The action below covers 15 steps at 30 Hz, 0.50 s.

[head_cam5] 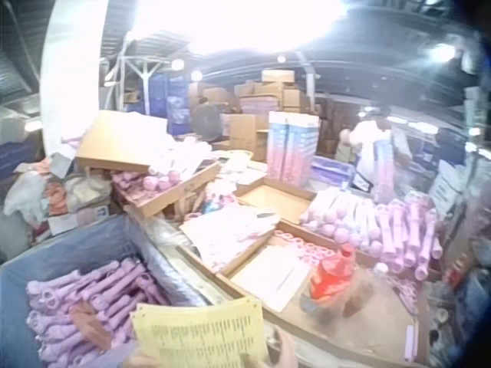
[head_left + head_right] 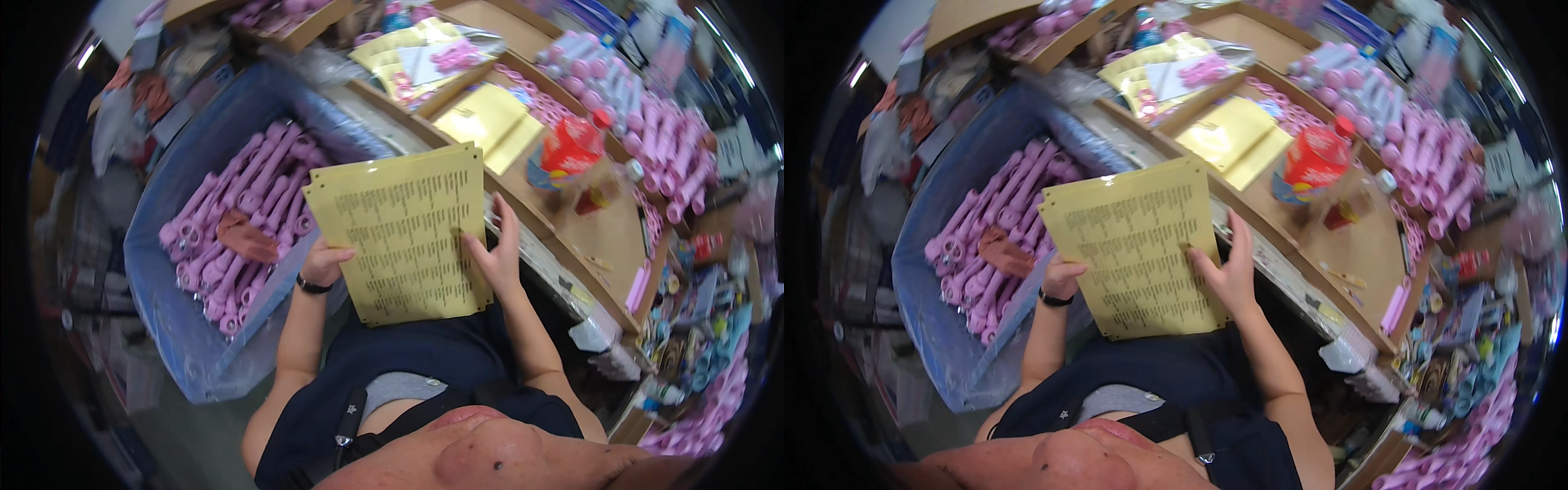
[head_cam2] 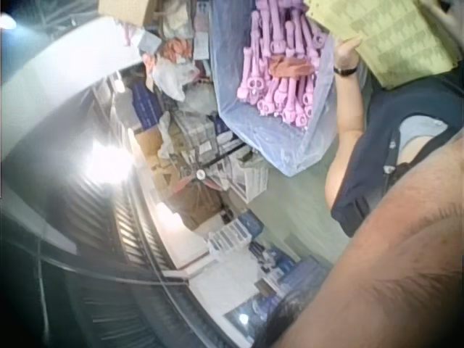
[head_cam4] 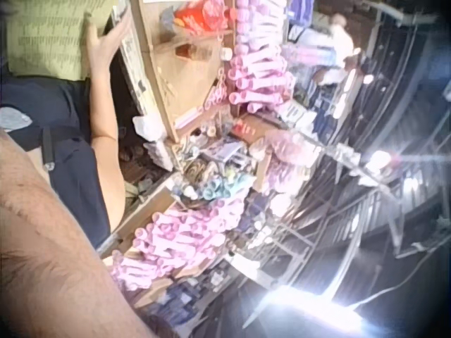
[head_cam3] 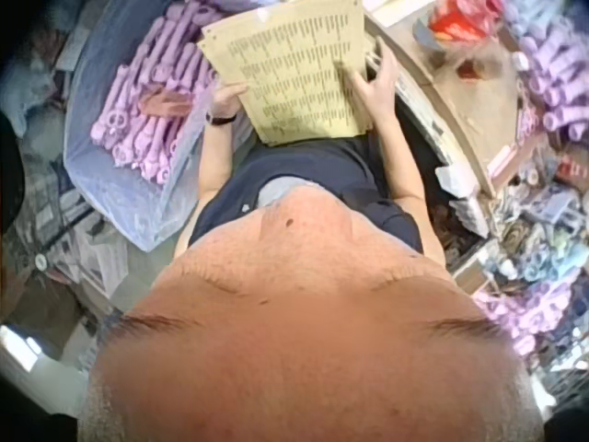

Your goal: The person picks pink bubble maker wands from a bin, wipes them with a cloth, and uses a screwdriver to tighten screws on the head. The person repeats this process for multiple wands, placing finished units on the table.

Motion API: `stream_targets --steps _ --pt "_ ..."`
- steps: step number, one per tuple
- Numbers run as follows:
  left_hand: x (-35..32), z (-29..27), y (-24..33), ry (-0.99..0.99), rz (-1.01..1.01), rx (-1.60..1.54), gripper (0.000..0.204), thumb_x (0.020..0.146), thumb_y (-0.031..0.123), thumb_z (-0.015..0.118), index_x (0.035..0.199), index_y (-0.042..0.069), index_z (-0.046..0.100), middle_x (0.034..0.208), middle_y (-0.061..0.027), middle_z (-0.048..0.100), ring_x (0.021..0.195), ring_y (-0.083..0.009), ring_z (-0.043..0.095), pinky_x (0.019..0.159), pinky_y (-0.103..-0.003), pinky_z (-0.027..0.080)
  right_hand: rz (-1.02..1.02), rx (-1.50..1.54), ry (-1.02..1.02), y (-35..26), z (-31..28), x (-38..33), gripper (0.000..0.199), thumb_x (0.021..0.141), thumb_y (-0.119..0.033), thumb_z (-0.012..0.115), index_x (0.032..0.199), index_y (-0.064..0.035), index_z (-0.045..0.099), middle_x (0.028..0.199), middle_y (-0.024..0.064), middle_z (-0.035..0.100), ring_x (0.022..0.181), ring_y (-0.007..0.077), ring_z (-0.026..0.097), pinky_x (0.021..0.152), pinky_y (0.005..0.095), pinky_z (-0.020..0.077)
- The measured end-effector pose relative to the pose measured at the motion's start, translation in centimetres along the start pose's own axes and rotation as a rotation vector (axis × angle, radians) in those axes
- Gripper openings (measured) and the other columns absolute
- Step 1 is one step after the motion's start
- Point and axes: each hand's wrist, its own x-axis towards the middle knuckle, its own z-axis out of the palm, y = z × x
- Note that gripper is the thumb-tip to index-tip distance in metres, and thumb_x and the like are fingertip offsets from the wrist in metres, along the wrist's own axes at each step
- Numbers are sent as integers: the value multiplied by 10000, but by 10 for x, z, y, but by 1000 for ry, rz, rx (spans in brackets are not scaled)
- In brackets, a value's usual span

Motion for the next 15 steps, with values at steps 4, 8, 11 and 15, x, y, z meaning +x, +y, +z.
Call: stream_targets --steps 4,8,11,15 --pt "5 26 -3 55 145 104 532 815 -34 576 1337 -41 471 1320 -141 555 1205 -271 544 986 -386 448 186 560 -380 -18 -37 0 283 906 -178 670 1123 -8 607 823 34 672 741 128 627 710 295 515" --pt "23 63 16 -290 487 290 593 850 82 640 1385 -19 407 1328 -209 519 1153 -341 574 987 -463 457 -230 425 -301 -40 -78 -5 380 844 -131 736 1174 -11 589 993 117 679 863 159 656 761 309 515" --pt "33 81 15 -418 463 372 605 895 184 641 1395 -17 366 1219 -273 568 1028 -362 632 974 -466 464 -198 595 -367 -38 -92 -21 551 822 -84 747 1312 -22 503 1094 104 650 923 165 640 814 301 506" --pt "29 74 -8 -401 146 644 493 883 74 624 1328 -25 438 1182 -229 620 1100 -320 615 1013 -412 436 -6 489 -401 -8 -84 -53 406 863 -118 713 1239 -60 573 1039 76 662 920 145 643 824 284 506"
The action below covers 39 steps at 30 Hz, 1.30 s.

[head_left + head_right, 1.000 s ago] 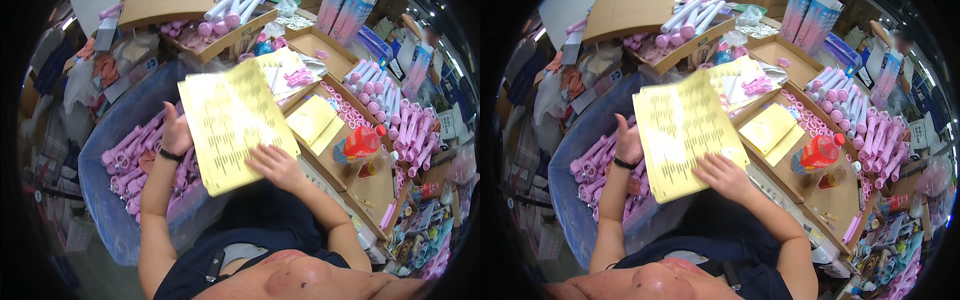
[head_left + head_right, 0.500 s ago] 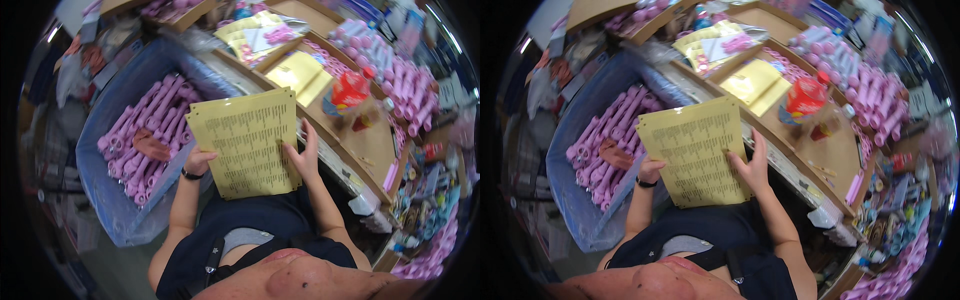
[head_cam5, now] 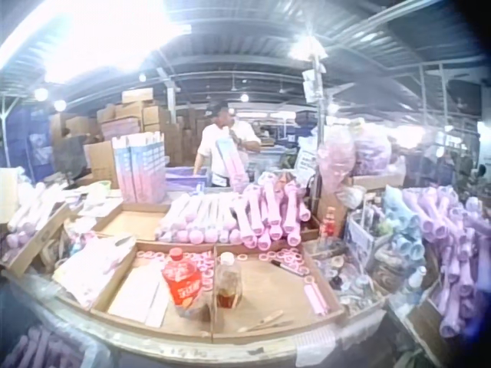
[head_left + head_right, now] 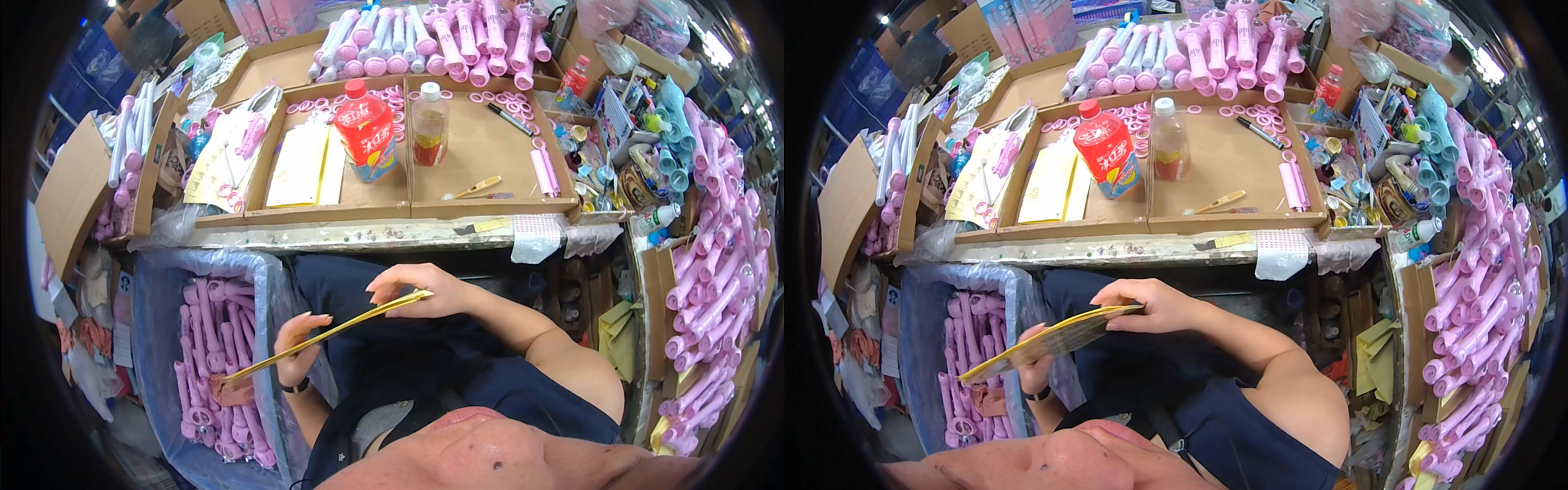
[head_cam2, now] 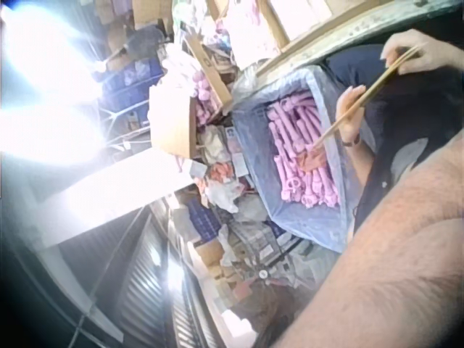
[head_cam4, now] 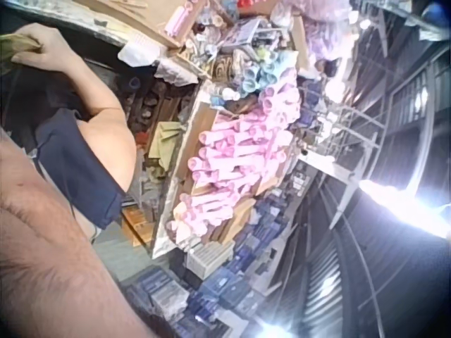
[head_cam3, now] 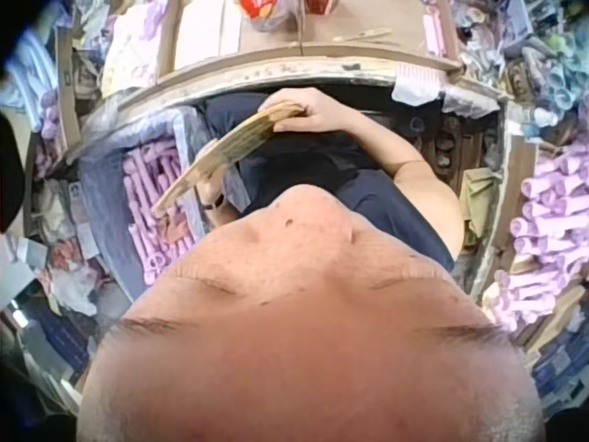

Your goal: The person picks pink bubble maker wands from a bin, wipes them with a cloth, and uses a screwdriver to tighten screws on the head. The person repeats this process for multiple wands, placing finished units on the table.

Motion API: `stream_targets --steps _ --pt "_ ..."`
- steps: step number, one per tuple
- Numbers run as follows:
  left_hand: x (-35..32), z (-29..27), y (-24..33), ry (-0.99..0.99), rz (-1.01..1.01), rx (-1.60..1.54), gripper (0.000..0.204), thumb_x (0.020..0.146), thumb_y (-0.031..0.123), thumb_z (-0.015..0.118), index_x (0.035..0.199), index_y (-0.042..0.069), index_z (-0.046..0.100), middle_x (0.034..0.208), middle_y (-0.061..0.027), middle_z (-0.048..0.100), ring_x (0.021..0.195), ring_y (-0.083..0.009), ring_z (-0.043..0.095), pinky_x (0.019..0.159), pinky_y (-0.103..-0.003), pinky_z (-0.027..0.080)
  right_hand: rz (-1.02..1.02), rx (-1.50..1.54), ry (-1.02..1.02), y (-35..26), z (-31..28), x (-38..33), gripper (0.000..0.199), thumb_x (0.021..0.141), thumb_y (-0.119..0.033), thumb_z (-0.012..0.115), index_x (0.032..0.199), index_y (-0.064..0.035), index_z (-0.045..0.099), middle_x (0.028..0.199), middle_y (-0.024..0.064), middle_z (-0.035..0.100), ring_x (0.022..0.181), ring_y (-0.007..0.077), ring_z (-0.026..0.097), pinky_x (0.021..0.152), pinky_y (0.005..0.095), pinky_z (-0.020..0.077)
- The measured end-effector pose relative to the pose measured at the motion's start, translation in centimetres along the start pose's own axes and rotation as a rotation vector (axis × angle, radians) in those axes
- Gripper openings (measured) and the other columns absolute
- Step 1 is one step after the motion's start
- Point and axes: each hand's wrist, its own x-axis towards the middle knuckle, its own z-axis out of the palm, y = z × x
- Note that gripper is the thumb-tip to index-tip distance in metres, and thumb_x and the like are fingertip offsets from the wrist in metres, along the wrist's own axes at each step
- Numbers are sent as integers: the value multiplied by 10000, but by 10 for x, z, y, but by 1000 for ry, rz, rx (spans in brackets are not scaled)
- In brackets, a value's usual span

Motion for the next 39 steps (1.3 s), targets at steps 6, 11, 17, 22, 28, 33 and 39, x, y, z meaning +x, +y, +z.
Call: stream_targets --steps 6,11,17,22,28,33,39 --pt "-11 6 -44 276 -131 -117 379 868 -16 634 1236 -24 546 1135 -71 626 1013 -163 582 918 -314 456 169 -87 102 52 14 -31 299 915 -178 656 1187 -64 606 997 121 684 915 175 657 836 303 498" --pt "17 2 -34 289 -84 -64 304 884 -50 608 1184 -4 597 1133 -66 631 1007 -173 592 868 -307 472 256 86 168 23 -44 -52 260 932 -178 639 1155 -46 624 1048 64 675 928 139 648 828 301 501" --pt "42 2 -11 244 -4 -409 419 899 -34 600 1305 20 510 1266 -77 585 1116 -220 582 951 -352 464 337 -767 53 19 -228 -35 390 813 -193 732 1152 -45 611 1077 110 665 997 237 631 850 358 512" --pt "37 15 -6 348 -12 -361 431 892 -34 599 1311 12 508 1307 -81 561 1164 -233 558 991 -376 441 608 -944 -378 56 -250 -30 399 729 -280 777 1005 -27 639 984 154 651 939 333 618 819 425 491" --pt "50 41 20 272 -73 -224 378 882 -47 571 1257 -5 550 1224 -80 603 1097 -193 579 942 -335 453 809 -1006 -354 56 -256 -40 224 797 -138 601 965 9 622 996 206 649 918 373 626 801 452 494" --pt "103 75 32 87 -504 -201 301 891 -10 582 1192 -34 588 1132 -72 637 993 -158 593 860 -297 469 745 -1030 390 58 -310 -38 281 847 -155 508 1023 36 615 1021 282 660 961 394 657 830 455 512" --pt "171 131 10 -206 -654 -286 335 946 52 566 1268 -35 530 1205 -83 621 1035 -142 601 891 -283 483 955 -1283 492 106 -365 -23 282 880 -155 457 1062 7 599 1000 248 684 947 359 685 806 473 533"
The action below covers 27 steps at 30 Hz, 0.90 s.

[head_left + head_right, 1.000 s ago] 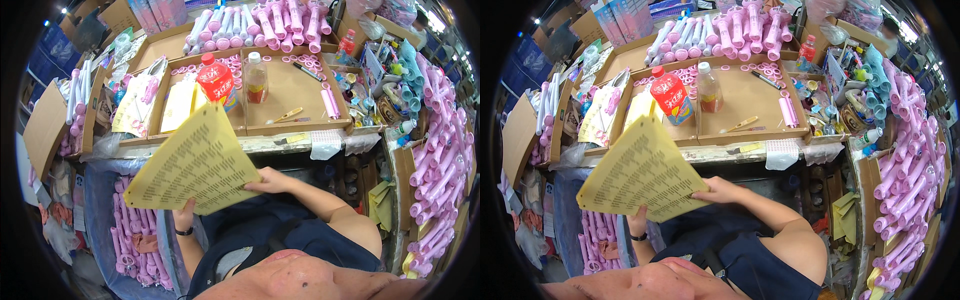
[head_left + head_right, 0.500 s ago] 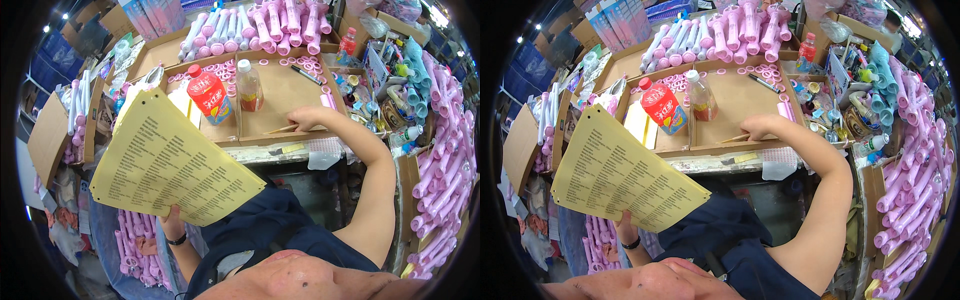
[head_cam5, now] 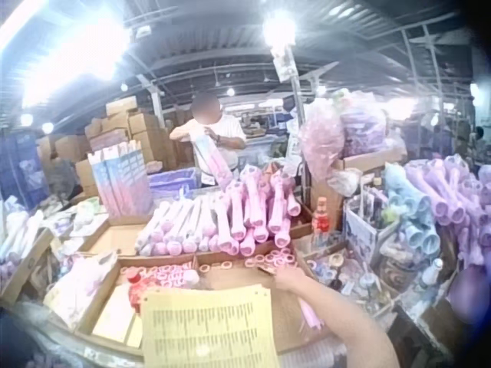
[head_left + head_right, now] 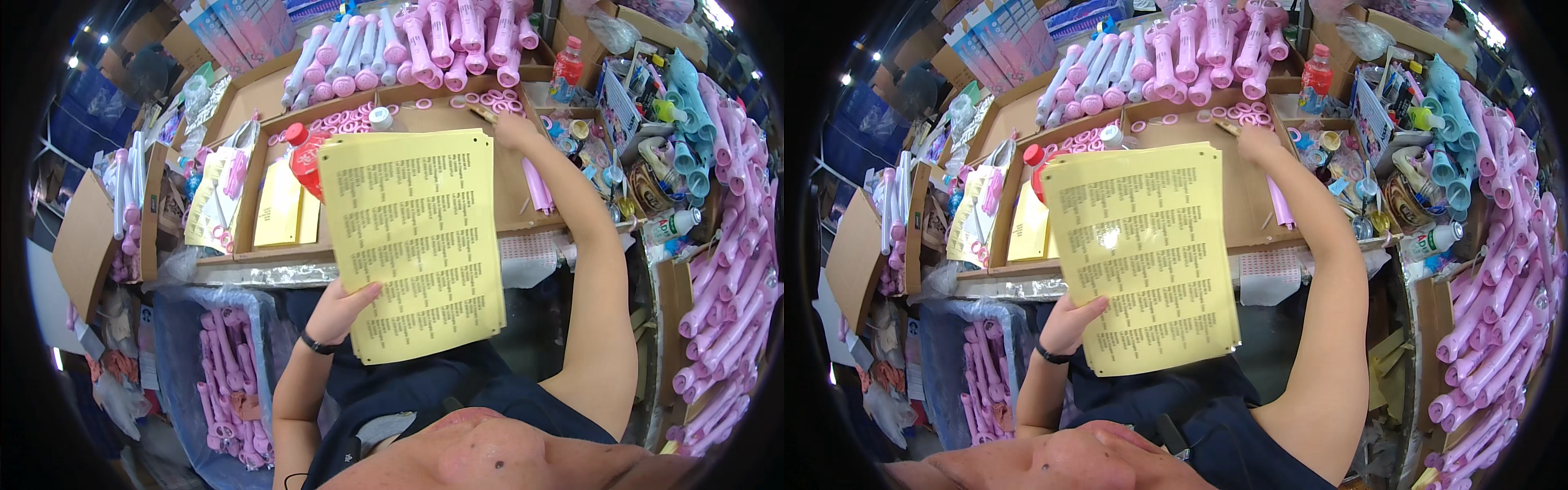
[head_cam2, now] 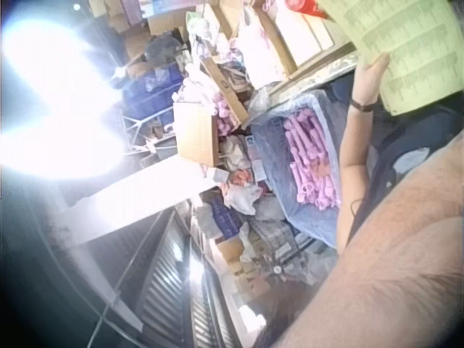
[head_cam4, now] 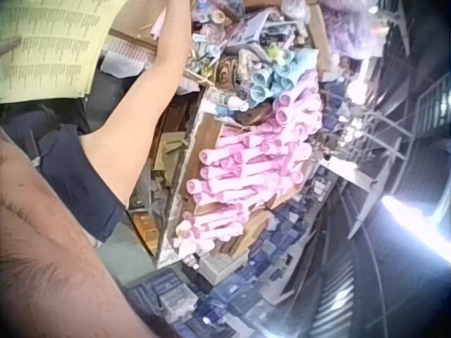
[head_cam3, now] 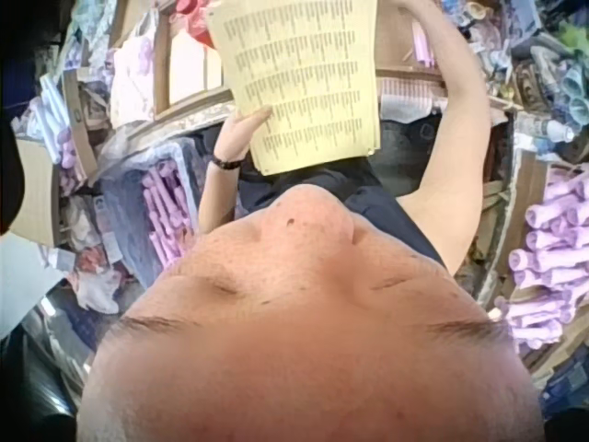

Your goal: The person picks pink bubble maker wands from a bin, wipes them with a cloth, and uses a screwdriver to tighten screws on the head. The person repeats this process for multiple wands, placing finished units on the table.

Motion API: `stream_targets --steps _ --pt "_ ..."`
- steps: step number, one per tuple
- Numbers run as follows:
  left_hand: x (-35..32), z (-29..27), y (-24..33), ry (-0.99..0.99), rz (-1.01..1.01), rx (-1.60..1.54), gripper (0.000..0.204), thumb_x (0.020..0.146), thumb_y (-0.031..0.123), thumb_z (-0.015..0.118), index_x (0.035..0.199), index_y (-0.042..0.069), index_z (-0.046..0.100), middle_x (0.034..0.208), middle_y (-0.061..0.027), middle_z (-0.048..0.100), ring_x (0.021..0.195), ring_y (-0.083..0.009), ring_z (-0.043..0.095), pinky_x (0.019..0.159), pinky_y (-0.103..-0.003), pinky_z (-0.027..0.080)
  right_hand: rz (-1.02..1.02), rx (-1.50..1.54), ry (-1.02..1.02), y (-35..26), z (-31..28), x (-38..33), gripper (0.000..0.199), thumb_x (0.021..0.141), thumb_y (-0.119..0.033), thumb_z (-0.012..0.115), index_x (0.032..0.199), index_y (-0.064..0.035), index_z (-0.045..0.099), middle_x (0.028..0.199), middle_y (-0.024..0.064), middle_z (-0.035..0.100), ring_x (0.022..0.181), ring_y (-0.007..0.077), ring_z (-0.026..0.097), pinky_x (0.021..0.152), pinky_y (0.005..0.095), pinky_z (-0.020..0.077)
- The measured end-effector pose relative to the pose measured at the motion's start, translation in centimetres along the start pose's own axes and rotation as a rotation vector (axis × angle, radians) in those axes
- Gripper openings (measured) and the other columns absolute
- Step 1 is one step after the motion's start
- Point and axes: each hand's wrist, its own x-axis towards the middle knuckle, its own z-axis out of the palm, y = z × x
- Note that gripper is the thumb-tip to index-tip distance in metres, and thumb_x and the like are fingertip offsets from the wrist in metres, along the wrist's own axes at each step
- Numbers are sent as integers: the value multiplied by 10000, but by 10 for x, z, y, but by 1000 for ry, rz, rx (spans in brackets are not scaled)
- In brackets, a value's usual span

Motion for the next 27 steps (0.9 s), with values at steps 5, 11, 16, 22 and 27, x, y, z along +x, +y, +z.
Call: stream_targets --steps 5,11,16,22,27 --pt "50 19 17 -82 -166 -24 377 950 47 555 1312 -31 484 1239 -90 601 1070 -157 601 914 -318 498 -163 -262 -42 4 13 15 280 885 -181 467 1056 -24 623 964 182 713 900 333 706 772 467 553" --pt "93 42 29 -188 -188 -1 376 945 49 554 1304 -39 485 1220 -89 611 1056 -158 609 902 -310 505 -110 21 -17 23 -44 -13 316 935 -282 462 1016 0 579 896 236 681 852 411 666 744 495 516" --pt "148 63 29 -148 -179 13 340 936 30 562 1264 -48 519 1195 -115 631 1019 -184 643 854 -336 546 -181 346 160 53 -83 -68 419 999 -378 429 1024 33 507 901 269 651 857 468 610 748 509 467" --pt "212 68 20 -70 -209 16 327 901 -1 608 1220 -58 566 1147 -156 655 973 -229 663 811 -364 556 -248 600 280 56 -90 -123 380 1017 -328 428 1076 42 496 917 266 611 889 407 608 788 428 460" --pt "256 55 -1 52 -161 201 368 856 -15 662 1209 -59 567 1119 -155 661 969 -241 671 787 -374 568 -87 669 154 59 -86 -144 361 1017 -332 442 1030 24 499 803 197 574 741 315 571 696 399 440"
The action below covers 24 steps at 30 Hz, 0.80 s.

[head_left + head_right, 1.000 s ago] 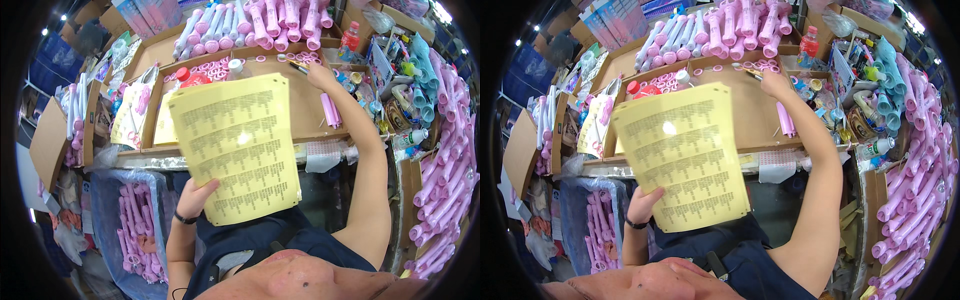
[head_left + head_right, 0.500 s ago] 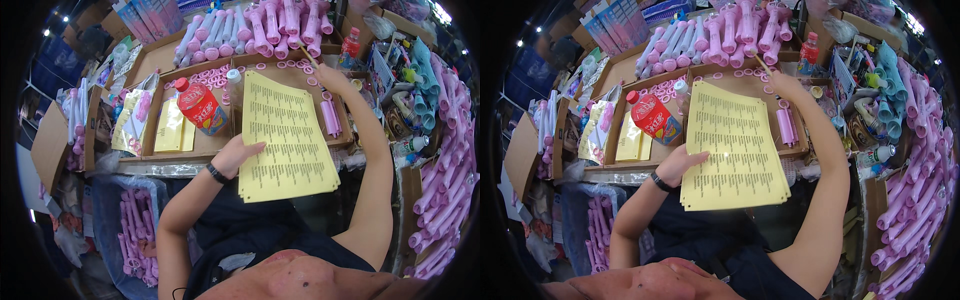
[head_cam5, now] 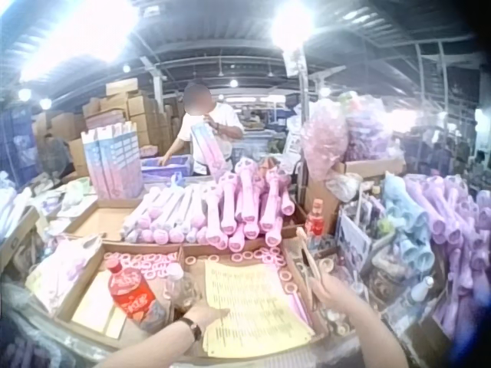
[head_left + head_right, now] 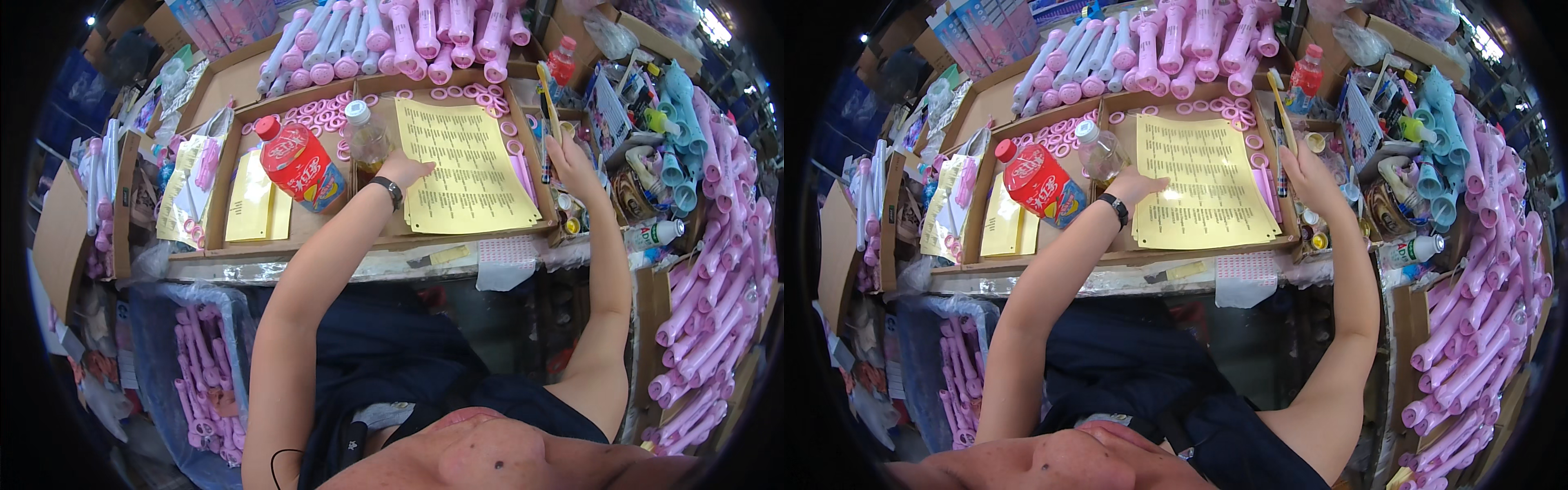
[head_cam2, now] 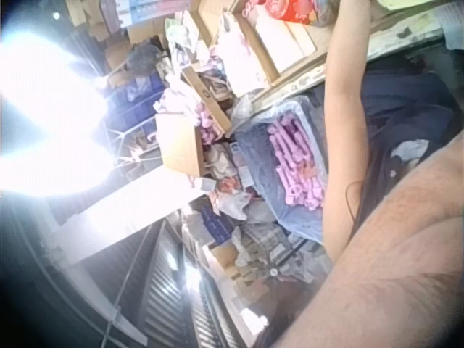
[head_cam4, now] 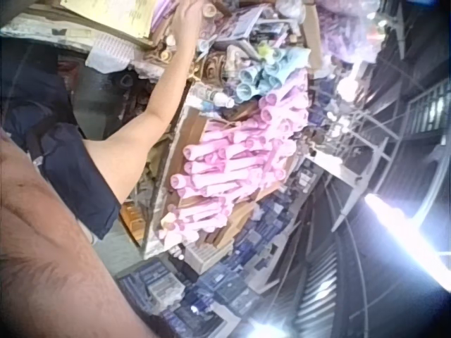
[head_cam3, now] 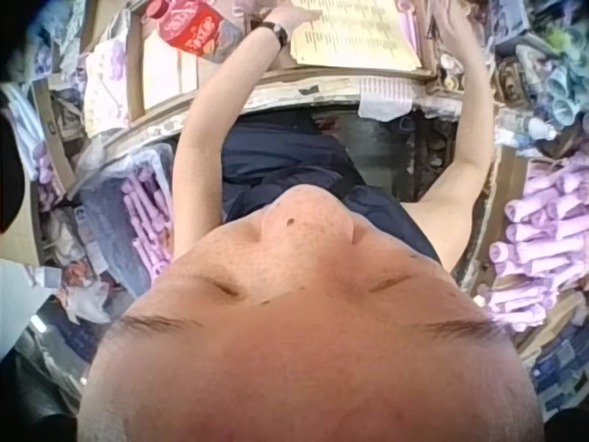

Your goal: The person picks pink bubble maker wands from a bin, wipes them with a cloth, and uses a screwdriver to tighten screws on the head. The person repeats this process for multiple wands, placing finished units on the table.

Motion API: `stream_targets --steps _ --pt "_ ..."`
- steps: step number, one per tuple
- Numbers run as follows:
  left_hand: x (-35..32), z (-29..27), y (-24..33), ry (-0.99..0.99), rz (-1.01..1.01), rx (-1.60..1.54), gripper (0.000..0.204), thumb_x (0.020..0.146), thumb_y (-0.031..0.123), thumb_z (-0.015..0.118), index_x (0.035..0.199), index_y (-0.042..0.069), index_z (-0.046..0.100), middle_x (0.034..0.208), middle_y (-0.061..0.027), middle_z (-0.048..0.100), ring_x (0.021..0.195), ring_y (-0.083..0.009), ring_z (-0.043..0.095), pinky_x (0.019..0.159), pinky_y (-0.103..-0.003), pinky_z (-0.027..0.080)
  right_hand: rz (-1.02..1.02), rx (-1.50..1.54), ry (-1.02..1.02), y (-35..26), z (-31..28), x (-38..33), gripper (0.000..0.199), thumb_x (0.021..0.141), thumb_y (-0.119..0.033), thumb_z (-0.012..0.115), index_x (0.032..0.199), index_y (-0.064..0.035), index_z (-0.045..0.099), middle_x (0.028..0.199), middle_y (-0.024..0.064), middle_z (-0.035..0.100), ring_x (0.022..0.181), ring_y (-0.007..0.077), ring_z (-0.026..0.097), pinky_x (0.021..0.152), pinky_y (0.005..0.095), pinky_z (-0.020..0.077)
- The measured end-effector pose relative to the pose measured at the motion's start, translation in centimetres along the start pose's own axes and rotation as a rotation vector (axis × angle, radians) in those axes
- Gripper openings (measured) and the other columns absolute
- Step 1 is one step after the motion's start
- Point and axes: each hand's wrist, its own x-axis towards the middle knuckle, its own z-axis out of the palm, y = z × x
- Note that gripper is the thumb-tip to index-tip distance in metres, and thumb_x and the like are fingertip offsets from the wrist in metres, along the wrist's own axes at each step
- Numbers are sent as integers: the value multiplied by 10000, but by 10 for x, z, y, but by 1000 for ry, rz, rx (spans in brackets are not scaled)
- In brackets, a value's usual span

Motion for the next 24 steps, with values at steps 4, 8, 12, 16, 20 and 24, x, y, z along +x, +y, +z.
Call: stream_targets --steps 4,8,12,16,20,24 --pt "37 4 -16 164 110 314 634 753 37 772 1293 -70 458 1203 -222 611 1092 -311 622 905 -356 502 74 69 -18 9 6 -9 357 1017 -342 448 1008 12 496 745 157 558 695 282 558 661 387 432" --pt "37 12 -14 313 206 595 967 766 67 761 1456 -38 92 1281 -247 522 1076 -321 616 899 -366 510 67 77 -20 12 19 -16 372 1022 -346 449 1002 24 489 730 118 535 687 216 518 673 370 436" --pt "-6 31 -6 376 400 1056 906 783 149 742 1464 -57 181 1491 -318 167 1207 -465 472 1038 -446 405 98 32 -59 9 32 -16 385 1018 -342 453 979 39 484 756 176 560 704 300 541 692 394 448" --pt "-58 38 -14 206 668 1475 479 817 293 703 1203 39 576 1342 -216 453 1238 -376 457 1079 -498 315 108 -134 -149 8 50 -3 418 1000 -343 441 1034 70 499 865 298 620 823 444 606 745 462 468" --pt "-70 31 -18 -168 490 1413 284 860 302 644 1065 105 646 1064 -97 631 1080 -289 571 984 -480 376 155 -246 -182 10 86 35 477 974 -369 430 1038 83 567 897 329 634 882 471 623 793 512 477" --pt "-86 15 -23 -50 699 1404 189 871 258 633 974 101 647 957 -68 658 973 -249 615 883 -431 421 240 -464 -138 8 117 67 513 931 -438 466 985 48 623 924 307 655 896 447 643 806 505 496"
